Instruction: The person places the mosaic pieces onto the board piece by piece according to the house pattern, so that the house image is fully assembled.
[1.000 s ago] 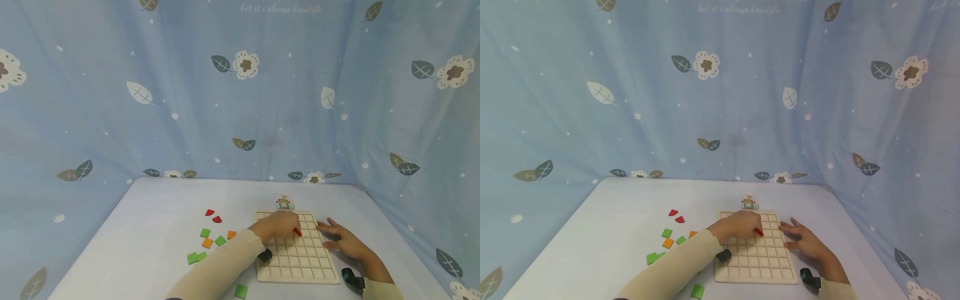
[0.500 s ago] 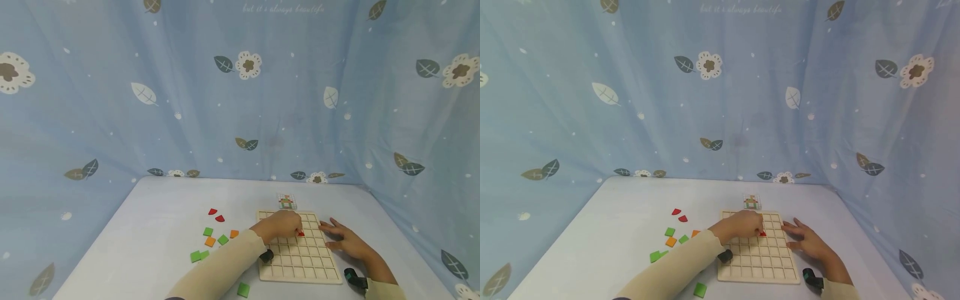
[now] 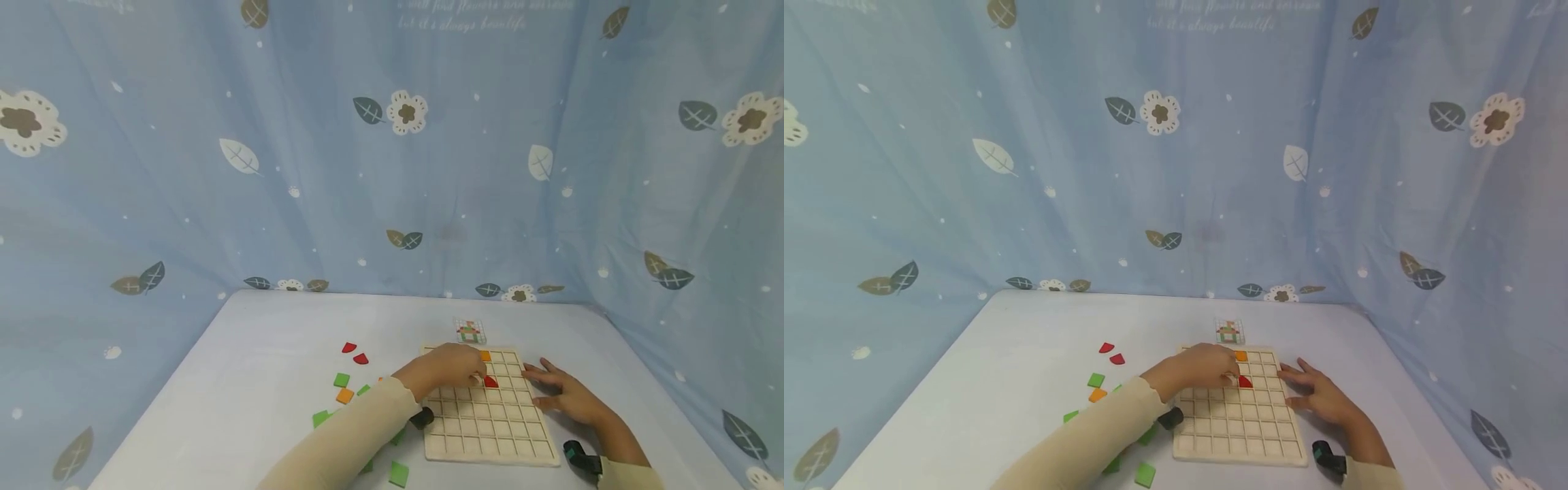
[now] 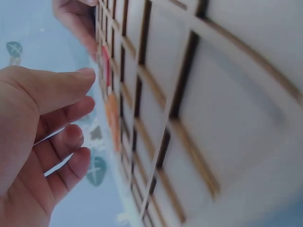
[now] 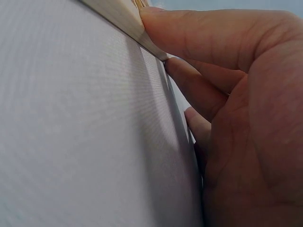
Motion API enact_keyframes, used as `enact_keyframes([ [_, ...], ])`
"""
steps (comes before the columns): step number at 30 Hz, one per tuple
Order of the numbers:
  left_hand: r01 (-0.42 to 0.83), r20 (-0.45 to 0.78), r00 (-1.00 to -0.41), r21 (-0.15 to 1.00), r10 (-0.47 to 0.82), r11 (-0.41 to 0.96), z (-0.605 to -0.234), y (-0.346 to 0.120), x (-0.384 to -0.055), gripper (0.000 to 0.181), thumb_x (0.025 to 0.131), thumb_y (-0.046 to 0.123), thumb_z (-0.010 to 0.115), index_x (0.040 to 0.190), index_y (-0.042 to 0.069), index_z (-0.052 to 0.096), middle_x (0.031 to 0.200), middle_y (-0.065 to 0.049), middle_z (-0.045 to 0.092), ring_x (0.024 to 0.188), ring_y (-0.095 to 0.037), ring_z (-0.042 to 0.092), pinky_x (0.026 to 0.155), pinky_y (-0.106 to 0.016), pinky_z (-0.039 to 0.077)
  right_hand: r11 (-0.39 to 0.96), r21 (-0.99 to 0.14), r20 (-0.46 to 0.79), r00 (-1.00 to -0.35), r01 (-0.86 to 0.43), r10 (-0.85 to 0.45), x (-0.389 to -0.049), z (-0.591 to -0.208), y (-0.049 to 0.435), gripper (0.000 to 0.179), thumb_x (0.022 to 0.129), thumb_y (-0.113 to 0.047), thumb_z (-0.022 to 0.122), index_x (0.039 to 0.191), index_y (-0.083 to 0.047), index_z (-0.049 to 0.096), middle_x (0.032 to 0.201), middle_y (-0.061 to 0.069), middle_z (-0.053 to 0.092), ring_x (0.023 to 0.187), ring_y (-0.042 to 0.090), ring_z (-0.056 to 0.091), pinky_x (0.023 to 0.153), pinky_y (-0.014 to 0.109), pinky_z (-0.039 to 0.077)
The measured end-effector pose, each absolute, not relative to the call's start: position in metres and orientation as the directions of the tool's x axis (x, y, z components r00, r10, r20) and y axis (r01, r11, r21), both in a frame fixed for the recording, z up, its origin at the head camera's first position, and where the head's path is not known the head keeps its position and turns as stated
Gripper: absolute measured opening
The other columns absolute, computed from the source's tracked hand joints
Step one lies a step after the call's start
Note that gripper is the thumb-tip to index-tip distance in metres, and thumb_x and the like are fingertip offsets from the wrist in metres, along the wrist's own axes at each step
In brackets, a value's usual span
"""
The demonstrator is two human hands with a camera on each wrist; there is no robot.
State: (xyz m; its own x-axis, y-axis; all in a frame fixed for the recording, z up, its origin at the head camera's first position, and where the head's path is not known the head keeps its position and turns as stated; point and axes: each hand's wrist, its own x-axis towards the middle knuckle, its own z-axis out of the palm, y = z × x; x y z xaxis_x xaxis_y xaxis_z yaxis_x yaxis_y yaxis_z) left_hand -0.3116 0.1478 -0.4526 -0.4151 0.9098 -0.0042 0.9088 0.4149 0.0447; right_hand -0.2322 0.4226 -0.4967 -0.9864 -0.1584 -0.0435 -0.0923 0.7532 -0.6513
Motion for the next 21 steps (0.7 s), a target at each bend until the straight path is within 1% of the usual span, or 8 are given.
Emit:
enact_keyframes([
  [3, 0.908, -0.014, -0.418, 0.032, 0.908, 0.418, -0.448, 0.138, -0.308, 0.020, 0.093, 0.023, 0.068, 0.111, 0.030, 0.073, 0.103, 0.019, 0.064, 0.093, 0.004, 0.056, 0.077, -0.015, 0.045, 0.749, -0.656, -0.049, -0.986, -0.091, -0.162, -0.231, -0.497, 0.425, 0.070, 0.074, -0.035, 0.080, 0.134, -0.007, 0.059, 0.152, 0.024, 0.029, 0.137, 0.056, 0.010, 0.097, 0.077, 0.009],
  [6, 0.904, -0.024, -0.426, 0.023, 0.905, 0.426, -0.442, 0.127, -0.305, 0.021, 0.093, 0.023, 0.068, 0.113, 0.029, 0.072, 0.106, 0.018, 0.064, 0.095, 0.002, 0.058, 0.078, -0.017, 0.046, 0.749, -0.657, -0.052, -0.986, -0.087, -0.160, -0.232, -0.497, 0.428, 0.070, 0.073, -0.034, 0.080, 0.134, -0.007, 0.059, 0.152, 0.023, 0.029, 0.138, 0.055, 0.010, 0.098, 0.076, 0.009],
  [10, 0.902, -0.014, -0.432, 0.018, 0.902, 0.432, -0.435, 0.112, -0.304, 0.021, 0.092, 0.025, 0.069, 0.113, 0.027, 0.073, 0.104, 0.017, 0.065, 0.092, 0.001, 0.059, 0.076, -0.019, 0.047, 0.750, -0.656, -0.055, -0.985, -0.087, -0.163, -0.233, -0.499, 0.431, 0.070, 0.073, -0.033, 0.081, 0.134, -0.007, 0.059, 0.152, 0.021, 0.032, 0.138, 0.055, 0.010, 0.097, 0.077, 0.009],
  [16, 0.897, 0.008, -0.442, 0.010, 0.897, 0.442, -0.428, 0.093, -0.305, 0.019, 0.092, 0.022, 0.069, 0.110, 0.024, 0.073, 0.098, 0.013, 0.065, 0.084, -0.001, 0.057, 0.071, -0.019, 0.046, 0.751, -0.651, -0.042, -0.984, -0.106, -0.175, -0.235, -0.500, 0.429, 0.069, 0.074, -0.035, 0.080, 0.134, -0.008, 0.059, 0.150, 0.017, 0.038, 0.139, 0.052, 0.010, 0.098, 0.076, 0.009],
  [21, 0.882, -0.006, -0.470, 0.038, 0.882, 0.470, -0.424, 0.079, -0.306, 0.021, 0.091, 0.023, 0.071, 0.111, 0.023, 0.073, 0.100, 0.012, 0.066, 0.085, 0.000, 0.057, 0.075, -0.020, 0.047, 0.756, -0.648, -0.047, -0.985, -0.097, -0.166, -0.235, -0.498, 0.425, 0.070, 0.073, -0.036, 0.080, 0.133, -0.008, 0.060, 0.149, 0.017, 0.038, 0.139, 0.053, 0.011, 0.098, 0.076, 0.009],
])
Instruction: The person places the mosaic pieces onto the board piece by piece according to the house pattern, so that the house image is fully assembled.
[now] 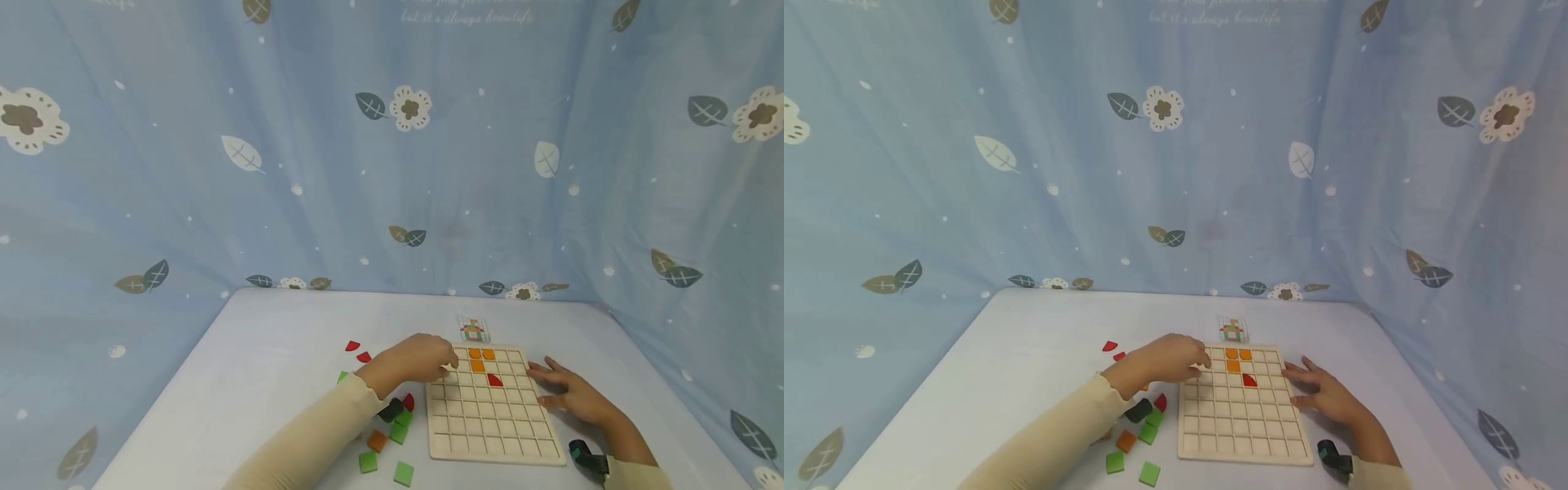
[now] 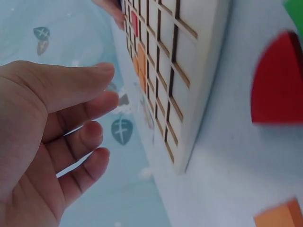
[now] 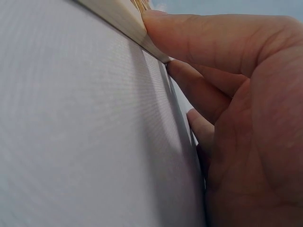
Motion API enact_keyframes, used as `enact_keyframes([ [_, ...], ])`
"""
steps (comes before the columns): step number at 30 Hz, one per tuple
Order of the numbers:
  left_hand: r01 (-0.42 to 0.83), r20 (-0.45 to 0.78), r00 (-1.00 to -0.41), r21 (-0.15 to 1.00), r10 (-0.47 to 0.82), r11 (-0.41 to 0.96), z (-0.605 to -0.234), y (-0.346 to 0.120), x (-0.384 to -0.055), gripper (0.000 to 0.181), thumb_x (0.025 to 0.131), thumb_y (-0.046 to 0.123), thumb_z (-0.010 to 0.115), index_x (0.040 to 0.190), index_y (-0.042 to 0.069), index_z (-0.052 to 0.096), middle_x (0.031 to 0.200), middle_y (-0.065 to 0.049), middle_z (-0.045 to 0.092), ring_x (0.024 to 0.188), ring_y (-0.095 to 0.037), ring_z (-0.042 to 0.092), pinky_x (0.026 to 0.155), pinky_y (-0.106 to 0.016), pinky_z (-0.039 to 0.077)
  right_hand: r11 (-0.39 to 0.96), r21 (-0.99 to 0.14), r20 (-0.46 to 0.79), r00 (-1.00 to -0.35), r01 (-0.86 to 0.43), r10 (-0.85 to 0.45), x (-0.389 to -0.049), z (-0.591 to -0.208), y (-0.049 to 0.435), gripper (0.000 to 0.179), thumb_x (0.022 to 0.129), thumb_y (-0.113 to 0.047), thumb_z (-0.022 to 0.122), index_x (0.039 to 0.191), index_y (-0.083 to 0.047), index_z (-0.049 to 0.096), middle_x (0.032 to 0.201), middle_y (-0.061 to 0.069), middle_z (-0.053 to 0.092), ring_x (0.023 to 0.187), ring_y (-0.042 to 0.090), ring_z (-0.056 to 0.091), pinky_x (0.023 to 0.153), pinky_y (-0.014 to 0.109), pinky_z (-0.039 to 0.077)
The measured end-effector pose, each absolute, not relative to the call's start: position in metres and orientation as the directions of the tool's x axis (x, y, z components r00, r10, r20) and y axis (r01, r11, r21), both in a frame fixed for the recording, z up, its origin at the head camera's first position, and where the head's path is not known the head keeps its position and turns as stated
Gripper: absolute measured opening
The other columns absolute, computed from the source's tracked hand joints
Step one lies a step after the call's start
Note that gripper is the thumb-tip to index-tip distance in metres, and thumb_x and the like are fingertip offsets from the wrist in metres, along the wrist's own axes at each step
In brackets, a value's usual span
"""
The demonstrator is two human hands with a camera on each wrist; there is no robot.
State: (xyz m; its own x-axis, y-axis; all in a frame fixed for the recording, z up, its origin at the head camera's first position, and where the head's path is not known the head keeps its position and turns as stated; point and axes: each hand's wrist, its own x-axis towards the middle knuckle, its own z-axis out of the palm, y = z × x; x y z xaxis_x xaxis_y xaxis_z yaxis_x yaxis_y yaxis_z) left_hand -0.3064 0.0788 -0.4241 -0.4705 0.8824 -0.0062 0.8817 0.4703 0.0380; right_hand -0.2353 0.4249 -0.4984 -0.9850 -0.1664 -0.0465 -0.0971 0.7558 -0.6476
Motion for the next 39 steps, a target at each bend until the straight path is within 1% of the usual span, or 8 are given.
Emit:
enact_keyframes([
  [9, 0.855, -0.028, -0.516, 0.039, 0.856, 0.517, -0.420, 0.050, -0.309, 0.025, 0.091, 0.024, 0.071, 0.116, 0.021, 0.072, 0.107, 0.010, 0.066, 0.093, -0.004, 0.060, 0.081, -0.023, 0.048, 0.767, -0.631, -0.034, -0.983, -0.118, -0.179, -0.238, -0.498, 0.423, 0.070, 0.074, -0.038, 0.080, 0.134, -0.008, 0.060, 0.149, 0.017, 0.038, 0.139, 0.053, 0.012, 0.098, 0.076, 0.010],
  [15, 0.845, -0.034, -0.533, 0.032, 0.845, 0.534, -0.422, 0.032, -0.314, 0.024, 0.090, 0.023, 0.072, 0.114, 0.021, 0.073, 0.102, 0.011, 0.066, 0.091, -0.003, 0.059, 0.080, -0.023, 0.048, 0.765, -0.635, -0.038, -0.984, -0.111, -0.175, -0.237, -0.495, 0.421, 0.071, 0.073, -0.037, 0.080, 0.134, -0.007, 0.059, 0.149, 0.019, 0.037, 0.138, 0.054, 0.012, 0.098, 0.076, 0.010],
  [20, 0.826, -0.048, -0.558, 0.064, 0.828, 0.560, -0.424, 0.017, -0.316, 0.024, 0.090, 0.022, 0.072, 0.113, 0.020, 0.073, 0.102, 0.010, 0.066, 0.091, -0.004, 0.059, 0.080, -0.024, 0.049, 0.754, -0.649, -0.048, -0.984, -0.099, -0.171, -0.235, -0.495, 0.423, 0.071, 0.073, -0.035, 0.080, 0.134, -0.006, 0.059, 0.150, 0.021, 0.034, 0.138, 0.055, 0.010, 0.098, 0.076, 0.010],
  [27, 0.795, -0.071, -0.598, 0.070, 0.798, 0.602, -0.422, -0.009, -0.321, 0.025, 0.089, 0.021, 0.073, 0.114, 0.019, 0.073, 0.102, 0.009, 0.066, 0.092, -0.006, 0.060, 0.082, -0.026, 0.049, 0.754, -0.649, -0.042, -0.985, -0.099, -0.165, -0.235, -0.499, 0.423, 0.070, 0.072, -0.034, 0.081, 0.133, -0.006, 0.060, 0.149, 0.019, 0.038, 0.139, 0.053, 0.011, 0.098, 0.076, 0.010],
  [30, 0.788, -0.081, -0.605, 0.078, 0.792, 0.610, -0.423, -0.019, -0.322, 0.026, 0.087, 0.020, 0.075, 0.113, 0.020, 0.073, 0.101, 0.010, 0.066, 0.091, -0.006, 0.059, 0.082, -0.026, 0.049, 0.769, -0.634, -0.054, -0.987, -0.085, -0.153, -0.234, -0.498, 0.421, 0.071, 0.072, -0.036, 0.080, 0.134, -0.006, 0.059, 0.150, 0.021, 0.034, 0.138, 0.054, 0.012, 0.098, 0.076, 0.010],
  [32, 0.780, -0.096, -0.611, 0.100, 0.786, 0.618, -0.424, -0.025, -0.322, 0.025, 0.085, 0.019, 0.077, 0.109, 0.020, 0.075, 0.098, 0.011, 0.066, 0.088, -0.005, 0.059, 0.081, -0.026, 0.049, 0.774, -0.628, -0.061, -0.987, -0.076, -0.147, -0.233, -0.497, 0.420, 0.072, 0.072, -0.036, 0.080, 0.134, -0.006, 0.059, 0.151, 0.023, 0.032, 0.138, 0.055, 0.012, 0.098, 0.076, 0.010],
  [37, 0.766, -0.139, -0.606, 0.162, 0.783, 0.622, -0.429, -0.037, -0.321, 0.020, 0.082, 0.014, 0.079, 0.099, 0.024, 0.076, 0.093, 0.016, 0.065, 0.086, -0.004, 0.057, 0.081, -0.026, 0.049, 0.768, -0.634, -0.046, -0.987, -0.088, -0.151, -0.233, -0.497, 0.420, 0.072, 0.072, -0.036, 0.081, 0.134, -0.005, 0.059, 0.150, 0.022, 0.033, 0.138, 0.054, 0.011, 0.098, 0.076, 0.009],
  [39, 0.759, -0.160, -0.601, 0.192, 0.783, 0.622, -0.429, -0.041, -0.318, 0.021, 0.082, 0.013, 0.079, 0.099, 0.025, 0.076, 0.094, 0.017, 0.065, 0.087, -0.004, 0.057, 0.082, -0.027, 0.049, 0.765, -0.638, -0.039, -0.988, -0.093, -0.153, -0.233, -0.497, 0.420, 0.071, 0.073, -0.036, 0.081, 0.133, -0.005, 0.059, 0.150, 0.022, 0.035, 0.139, 0.054, 0.011, 0.098, 0.076, 0.009],
])
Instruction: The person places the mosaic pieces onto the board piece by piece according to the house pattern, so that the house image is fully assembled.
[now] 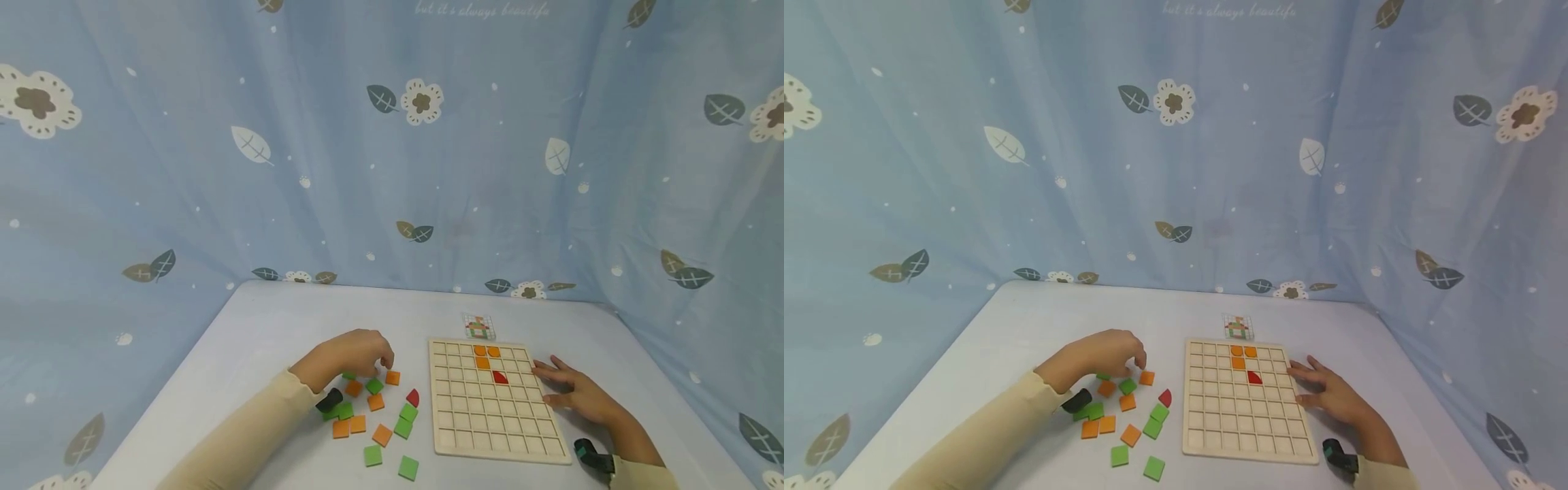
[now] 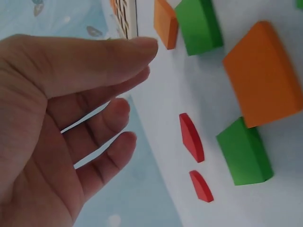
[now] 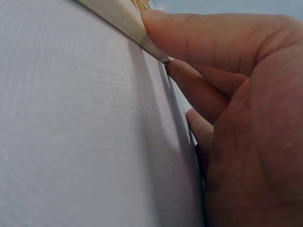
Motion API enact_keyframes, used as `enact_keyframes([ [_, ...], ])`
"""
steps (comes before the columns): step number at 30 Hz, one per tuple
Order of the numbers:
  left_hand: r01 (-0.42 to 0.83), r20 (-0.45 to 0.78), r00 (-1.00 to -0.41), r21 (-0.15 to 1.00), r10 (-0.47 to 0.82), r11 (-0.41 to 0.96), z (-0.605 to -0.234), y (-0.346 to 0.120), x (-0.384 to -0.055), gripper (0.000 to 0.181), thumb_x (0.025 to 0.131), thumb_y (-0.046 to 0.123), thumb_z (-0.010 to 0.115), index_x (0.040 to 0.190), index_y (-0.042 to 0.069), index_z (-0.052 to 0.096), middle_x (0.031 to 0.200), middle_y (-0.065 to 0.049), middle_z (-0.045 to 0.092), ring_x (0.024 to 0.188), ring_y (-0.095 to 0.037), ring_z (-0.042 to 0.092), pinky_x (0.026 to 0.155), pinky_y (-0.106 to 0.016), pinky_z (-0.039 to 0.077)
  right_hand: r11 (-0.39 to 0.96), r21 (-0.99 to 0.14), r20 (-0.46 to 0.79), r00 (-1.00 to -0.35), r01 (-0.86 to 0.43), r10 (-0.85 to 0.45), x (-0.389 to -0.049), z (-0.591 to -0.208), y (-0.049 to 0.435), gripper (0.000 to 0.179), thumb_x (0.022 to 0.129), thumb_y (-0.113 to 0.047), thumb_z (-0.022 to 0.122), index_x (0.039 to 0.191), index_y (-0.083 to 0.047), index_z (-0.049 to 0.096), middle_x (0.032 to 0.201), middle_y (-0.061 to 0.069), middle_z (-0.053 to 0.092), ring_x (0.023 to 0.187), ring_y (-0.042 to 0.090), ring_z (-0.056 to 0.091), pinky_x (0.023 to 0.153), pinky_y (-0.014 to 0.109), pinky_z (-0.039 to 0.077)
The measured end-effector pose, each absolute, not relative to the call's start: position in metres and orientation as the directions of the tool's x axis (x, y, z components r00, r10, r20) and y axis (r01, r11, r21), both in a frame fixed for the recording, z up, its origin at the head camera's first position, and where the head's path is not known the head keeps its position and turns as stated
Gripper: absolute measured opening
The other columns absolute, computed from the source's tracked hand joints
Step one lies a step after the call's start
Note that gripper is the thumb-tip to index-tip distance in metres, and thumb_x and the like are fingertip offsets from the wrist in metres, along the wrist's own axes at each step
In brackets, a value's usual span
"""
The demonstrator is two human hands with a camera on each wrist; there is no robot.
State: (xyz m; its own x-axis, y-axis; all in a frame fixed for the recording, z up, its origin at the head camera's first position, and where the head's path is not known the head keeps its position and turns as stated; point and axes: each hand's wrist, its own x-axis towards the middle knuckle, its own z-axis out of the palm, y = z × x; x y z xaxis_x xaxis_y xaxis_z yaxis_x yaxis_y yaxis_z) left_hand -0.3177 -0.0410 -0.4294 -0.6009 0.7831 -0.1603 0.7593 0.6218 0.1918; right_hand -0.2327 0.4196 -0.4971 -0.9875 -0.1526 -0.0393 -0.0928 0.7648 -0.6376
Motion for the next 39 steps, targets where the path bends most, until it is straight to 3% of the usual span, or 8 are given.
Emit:
enact_keyframes([
  [8, 0.709, -0.221, -0.622, 0.248, 0.751, 0.660, -0.433, -0.049, -0.309, 0.035, 0.077, 0.007, 0.079, 0.103, 0.031, 0.075, 0.095, 0.019, 0.062, 0.087, -0.005, 0.053, 0.078, -0.027, 0.049, 0.748, -0.655, -0.023, -0.988, -0.103, -0.156, -0.232, -0.500, 0.422, 0.070, 0.072, -0.035, 0.081, 0.132, -0.005, 0.061, 0.148, 0.020, 0.038, 0.139, 0.053, 0.011, 0.098, 0.076, 0.009],
  [15, 0.654, -0.255, -0.647, 0.299, 0.718, 0.695, -0.435, -0.053, -0.303, 0.045, 0.073, -0.005, 0.071, 0.101, 0.031, 0.075, 0.095, 0.017, 0.061, 0.086, -0.008, 0.052, 0.072, -0.026, 0.048, 0.749, -0.655, -0.023, -0.988, -0.100, -0.151, -0.232, -0.500, 0.422, 0.070, 0.072, -0.035, 0.081, 0.132, -0.005, 0.060, 0.149, 0.020, 0.038, 0.139, 0.052, 0.010, 0.098, 0.076, 0.008],
  [22, 0.692, -0.236, -0.627, 0.268, 0.743, 0.670, -0.438, -0.053, -0.301, 0.034, 0.075, 0.003, 0.077, 0.098, 0.028, 0.075, 0.094, 0.018, 0.060, 0.086, -0.006, 0.051, 0.078, -0.025, 0.049, 0.752, -0.651, -0.021, -0.988, -0.103, -0.154, -0.233, -0.502, 0.421, 0.069, 0.072, -0.035, 0.081, 0.132, -0.007, 0.061, 0.148, 0.018, 0.039, 0.140, 0.052, 0.011, 0.099, 0.076, 0.009],
  [29, 0.732, -0.209, -0.597, 0.254, 0.775, 0.632, -0.438, -0.053, -0.302, 0.022, 0.076, 0.011, 0.082, 0.091, 0.024, 0.074, 0.086, 0.016, 0.059, 0.080, -0.006, 0.051, 0.073, -0.023, 0.048, 0.745, -0.659, -0.023, -0.987, -0.104, -0.158, -0.234, -0.502, 0.423, 0.069, 0.072, -0.034, 0.081, 0.133, -0.008, 0.061, 0.148, 0.017, 0.040, 0.140, 0.050, 0.011, 0.099, 0.075, 0.009],
  [39, 0.713, -0.206, -0.617, 0.263, 0.760, 0.650, -0.441, -0.052, -0.304, 0.017, 0.078, 0.020, 0.082, 0.093, 0.023, 0.076, 0.085, 0.017, 0.060, 0.078, -0.006, 0.052, 0.074, -0.023, 0.049, 0.745, -0.659, -0.024, -0.987, -0.104, -0.158, -0.234, -0.500, 0.423, 0.068, 0.073, -0.033, 0.081, 0.133, -0.007, 0.061, 0.149, 0.018, 0.038, 0.140, 0.051, 0.011, 0.099, 0.076, 0.008],
])
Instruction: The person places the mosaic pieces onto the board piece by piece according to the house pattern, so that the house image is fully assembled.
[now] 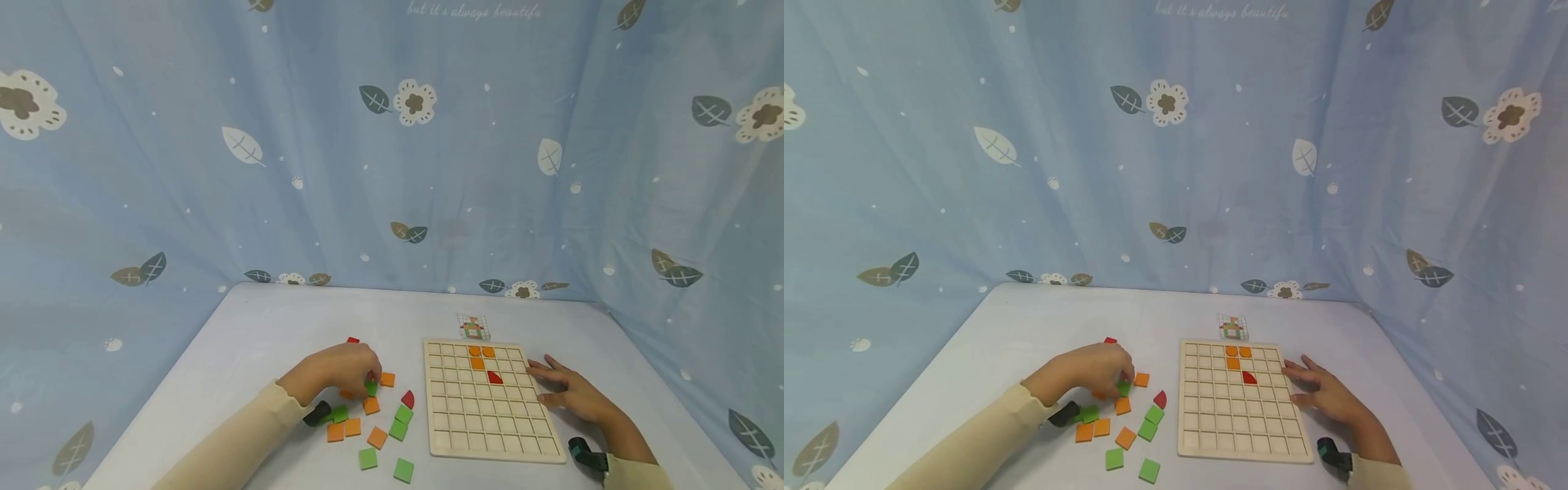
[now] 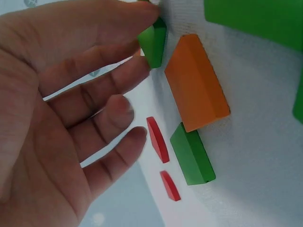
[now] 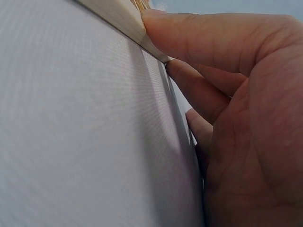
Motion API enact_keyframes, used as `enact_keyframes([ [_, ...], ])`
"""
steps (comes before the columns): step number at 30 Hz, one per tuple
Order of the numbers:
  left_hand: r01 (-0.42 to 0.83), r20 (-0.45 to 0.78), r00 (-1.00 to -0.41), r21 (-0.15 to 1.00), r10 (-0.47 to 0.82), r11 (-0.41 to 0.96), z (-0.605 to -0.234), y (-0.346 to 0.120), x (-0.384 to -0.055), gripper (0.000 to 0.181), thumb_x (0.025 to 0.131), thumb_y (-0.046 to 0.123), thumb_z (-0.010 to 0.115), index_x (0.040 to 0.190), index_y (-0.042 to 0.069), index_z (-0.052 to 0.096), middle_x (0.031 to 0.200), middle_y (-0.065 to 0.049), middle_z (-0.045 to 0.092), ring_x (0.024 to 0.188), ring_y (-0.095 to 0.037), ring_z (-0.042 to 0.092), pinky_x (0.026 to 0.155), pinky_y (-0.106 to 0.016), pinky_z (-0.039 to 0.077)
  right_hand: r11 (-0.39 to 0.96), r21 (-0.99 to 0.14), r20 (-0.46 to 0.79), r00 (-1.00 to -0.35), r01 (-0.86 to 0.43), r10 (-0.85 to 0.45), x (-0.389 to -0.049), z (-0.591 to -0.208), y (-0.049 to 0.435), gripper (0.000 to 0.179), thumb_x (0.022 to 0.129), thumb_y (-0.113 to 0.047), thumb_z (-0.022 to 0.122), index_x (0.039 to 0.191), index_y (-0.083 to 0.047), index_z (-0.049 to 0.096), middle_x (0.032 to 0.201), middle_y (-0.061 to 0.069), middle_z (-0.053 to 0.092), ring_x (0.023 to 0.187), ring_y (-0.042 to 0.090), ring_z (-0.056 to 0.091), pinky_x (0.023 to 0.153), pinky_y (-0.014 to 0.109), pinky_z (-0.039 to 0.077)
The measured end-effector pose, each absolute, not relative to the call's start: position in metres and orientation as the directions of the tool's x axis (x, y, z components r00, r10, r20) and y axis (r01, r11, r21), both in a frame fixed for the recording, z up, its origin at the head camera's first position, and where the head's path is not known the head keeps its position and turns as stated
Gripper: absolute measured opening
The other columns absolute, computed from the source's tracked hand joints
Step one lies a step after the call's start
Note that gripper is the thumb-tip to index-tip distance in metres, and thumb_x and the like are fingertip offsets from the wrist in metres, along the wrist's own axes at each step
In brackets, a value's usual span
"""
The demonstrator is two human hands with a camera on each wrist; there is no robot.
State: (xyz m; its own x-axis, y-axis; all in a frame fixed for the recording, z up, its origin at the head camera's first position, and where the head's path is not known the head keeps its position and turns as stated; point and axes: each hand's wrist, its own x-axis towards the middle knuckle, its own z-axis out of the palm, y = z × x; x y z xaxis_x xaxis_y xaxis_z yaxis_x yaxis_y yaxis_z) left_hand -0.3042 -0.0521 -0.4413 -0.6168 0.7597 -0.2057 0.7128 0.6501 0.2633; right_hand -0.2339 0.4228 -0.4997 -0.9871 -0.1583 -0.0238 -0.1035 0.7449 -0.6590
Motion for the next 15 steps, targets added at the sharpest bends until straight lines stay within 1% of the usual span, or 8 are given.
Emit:
enact_keyframes([
  [8, 0.701, -0.203, -0.630, 0.267, 0.750, 0.661, -0.4459, -0.0519, -0.3046, 0.016, 0.078, 0.024, 0.082, 0.092, 0.025, 0.074, 0.078, 0.015, 0.057, 0.074, -0.007, 0.051, 0.069, -0.024, 0.047, 0.746, -0.657, -0.015, -0.987, -0.108, -0.157, -0.2349, -0.5016, 0.4243, 0.068, 0.072, -0.033, 0.081, 0.132, -0.007, 0.061, 0.148, 0.017, 0.040, 0.140, 0.051, 0.011, 0.099, 0.075, 0.008],
  [12, 0.700, -0.194, -0.636, 0.263, 0.747, 0.664, -0.4467, -0.0534, -0.3059, 0.016, 0.079, 0.025, 0.082, 0.092, 0.025, 0.073, 0.078, 0.015, 0.056, 0.074, -0.007, 0.051, 0.069, -0.024, 0.047, 0.737, -0.668, -0.014, -0.988, -0.107, -0.156, -0.2342, -0.5001, 0.4227, 0.069, 0.072, -0.032, 0.081, 0.132, -0.006, 0.061, 0.148, 0.018, 0.040, 0.140, 0.051, 0.010, 0.099, 0.075, 0.007],
  [15, 0.720, -0.177, -0.626, 0.243, 0.759, 0.650, -0.4453, -0.0541, -0.3083, 0.016, 0.079, 0.024, 0.081, 0.094, 0.025, 0.074, 0.080, 0.015, 0.057, 0.074, -0.006, 0.051, 0.071, -0.025, 0.048, 0.729, -0.676, -0.014, -0.987, -0.107, -0.157, -0.2331, -0.4981, 0.4209, 0.069, 0.072, -0.031, 0.081, 0.132, -0.004, 0.060, 0.148, 0.019, 0.039, 0.140, 0.051, 0.009, 0.100, 0.075, 0.006],
])
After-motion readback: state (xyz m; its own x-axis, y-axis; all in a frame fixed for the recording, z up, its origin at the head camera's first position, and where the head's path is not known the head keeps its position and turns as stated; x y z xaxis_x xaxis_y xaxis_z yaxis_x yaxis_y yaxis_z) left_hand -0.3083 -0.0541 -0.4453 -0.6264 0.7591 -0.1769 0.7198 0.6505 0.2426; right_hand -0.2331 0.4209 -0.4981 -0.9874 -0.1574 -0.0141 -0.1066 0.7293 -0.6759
